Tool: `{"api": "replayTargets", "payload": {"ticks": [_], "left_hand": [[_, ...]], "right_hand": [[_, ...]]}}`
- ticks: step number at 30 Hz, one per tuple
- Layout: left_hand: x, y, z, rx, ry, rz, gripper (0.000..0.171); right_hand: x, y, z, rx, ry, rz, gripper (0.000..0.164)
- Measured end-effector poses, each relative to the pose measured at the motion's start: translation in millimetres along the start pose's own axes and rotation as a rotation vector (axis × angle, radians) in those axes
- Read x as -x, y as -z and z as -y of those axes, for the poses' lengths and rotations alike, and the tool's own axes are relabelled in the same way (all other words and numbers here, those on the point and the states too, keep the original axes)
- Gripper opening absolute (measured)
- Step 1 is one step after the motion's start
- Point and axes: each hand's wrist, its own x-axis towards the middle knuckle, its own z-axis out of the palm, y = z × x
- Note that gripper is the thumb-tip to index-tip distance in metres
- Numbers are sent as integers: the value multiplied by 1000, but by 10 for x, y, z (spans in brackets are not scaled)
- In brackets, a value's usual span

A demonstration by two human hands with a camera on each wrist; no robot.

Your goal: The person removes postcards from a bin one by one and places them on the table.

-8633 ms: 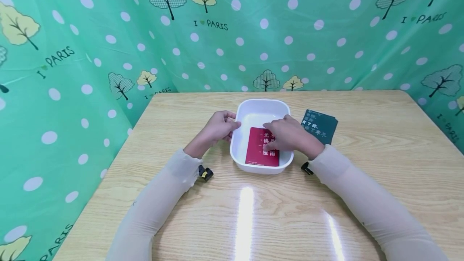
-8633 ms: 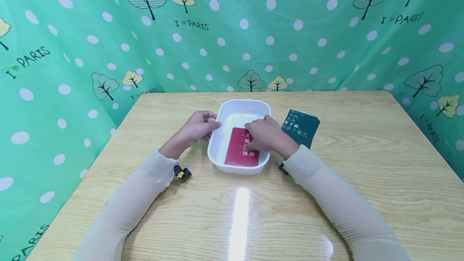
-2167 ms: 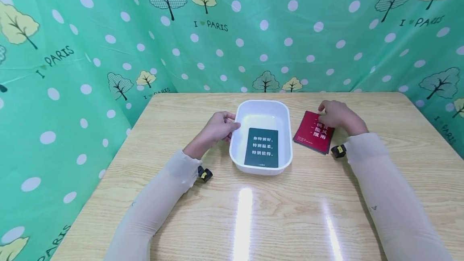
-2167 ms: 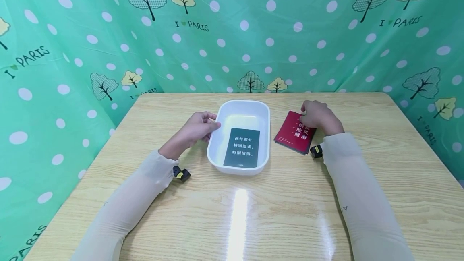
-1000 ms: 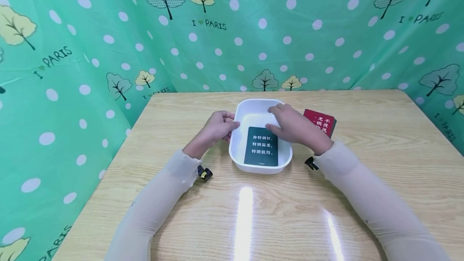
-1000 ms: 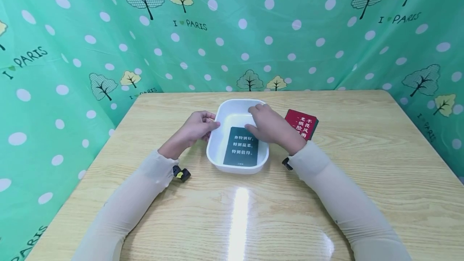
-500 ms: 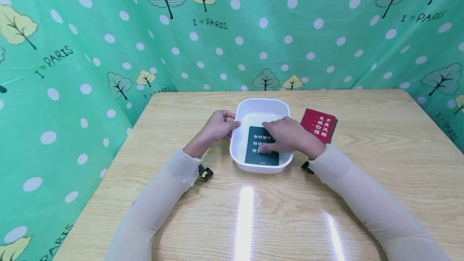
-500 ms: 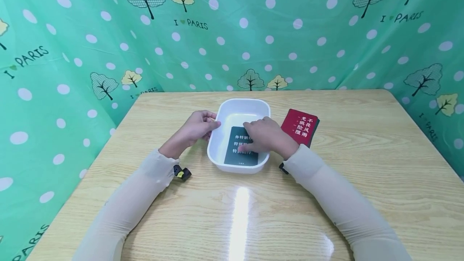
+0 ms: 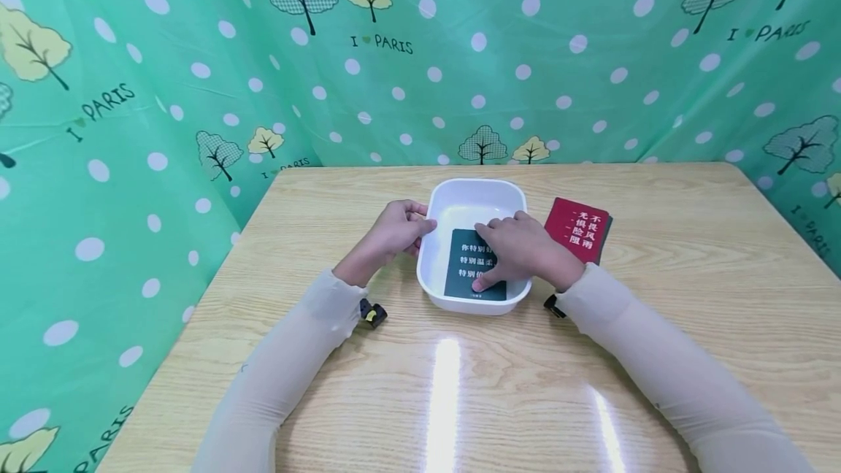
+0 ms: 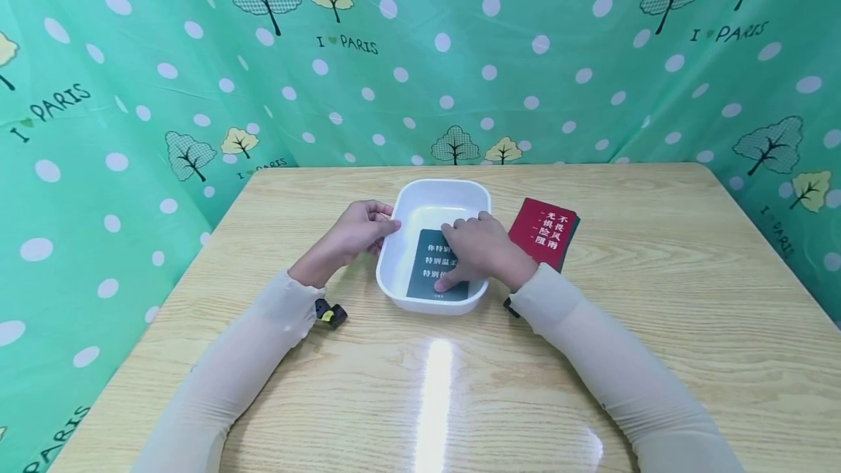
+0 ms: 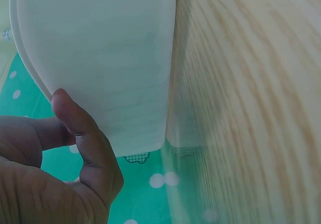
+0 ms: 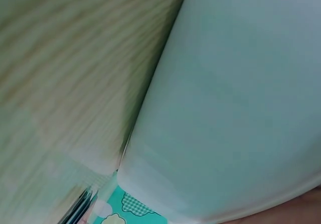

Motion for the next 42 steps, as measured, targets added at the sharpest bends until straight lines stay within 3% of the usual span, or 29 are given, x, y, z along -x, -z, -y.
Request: {"api": "replayTargets", "payload": {"ticks": [11, 25, 36, 42], "left_hand": [[-8, 6, 11, 6, -6, 7, 27], [-12, -5, 8, 2, -9, 4, 27], [-21, -4, 24, 8, -10, 4, 27], [-10, 0, 23, 16, -1, 7, 28]], "right_hand": [[13, -7, -5, -62, 11, -82, 116], [30, 34, 19, -255, -8, -240, 71], [105, 177, 82, -307, -19, -381, 42], [153, 271, 110, -394, -16, -394, 30]]}}
